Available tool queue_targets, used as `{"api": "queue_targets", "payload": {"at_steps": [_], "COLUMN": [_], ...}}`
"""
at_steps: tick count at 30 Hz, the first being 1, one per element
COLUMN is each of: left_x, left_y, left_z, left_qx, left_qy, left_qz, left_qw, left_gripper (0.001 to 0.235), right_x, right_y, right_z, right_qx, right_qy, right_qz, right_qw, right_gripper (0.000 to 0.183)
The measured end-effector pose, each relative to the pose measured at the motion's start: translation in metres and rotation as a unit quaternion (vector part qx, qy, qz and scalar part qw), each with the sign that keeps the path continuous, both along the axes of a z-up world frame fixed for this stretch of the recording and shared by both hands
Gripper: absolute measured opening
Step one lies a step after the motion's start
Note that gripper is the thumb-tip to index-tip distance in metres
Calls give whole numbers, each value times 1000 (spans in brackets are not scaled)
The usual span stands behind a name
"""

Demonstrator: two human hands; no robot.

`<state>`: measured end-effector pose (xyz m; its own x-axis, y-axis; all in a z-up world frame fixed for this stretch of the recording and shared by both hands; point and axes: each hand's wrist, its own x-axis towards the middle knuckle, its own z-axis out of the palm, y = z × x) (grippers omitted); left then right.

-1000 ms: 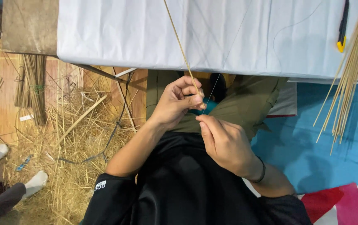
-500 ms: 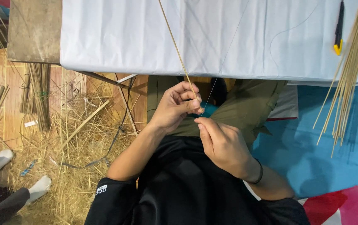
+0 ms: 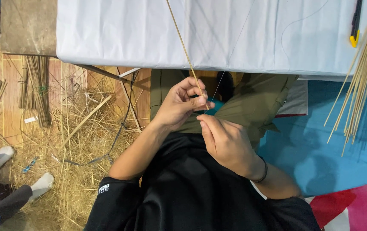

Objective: Assembling a frame by tying thin bamboo sticks together with thread

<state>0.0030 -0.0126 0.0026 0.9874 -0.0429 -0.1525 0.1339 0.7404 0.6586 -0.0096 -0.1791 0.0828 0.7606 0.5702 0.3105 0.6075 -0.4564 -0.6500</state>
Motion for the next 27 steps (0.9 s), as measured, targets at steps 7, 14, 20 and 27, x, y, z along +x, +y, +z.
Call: {"api": "queue_targets", "payload": {"at_steps": [7,14,20,27], "left_x": [-3,-14,-23,-35], "left_y": [3,0,13,27], "left_z": [-26,-15,-41,-67], "left_qx": [9,119,216,145], "left_qy": [-6,-44,-102,-91], "left_qz": [3,78,35,-14], "left_qw": [1000,989,970,985], "left_gripper": [34,75,20,57], "right_x": [-1,-1,16,64], "right_y": [8,5,-1,17], "right_z": [-8,-9,7,14], "right_qx": [-14,-43,-107,-312], "right_qy": [-29,-16,43,47], "right_qz": [4,14,82,151], "right_qw": [999,999,990,937], "right_gripper": [15,20,24,29]}}
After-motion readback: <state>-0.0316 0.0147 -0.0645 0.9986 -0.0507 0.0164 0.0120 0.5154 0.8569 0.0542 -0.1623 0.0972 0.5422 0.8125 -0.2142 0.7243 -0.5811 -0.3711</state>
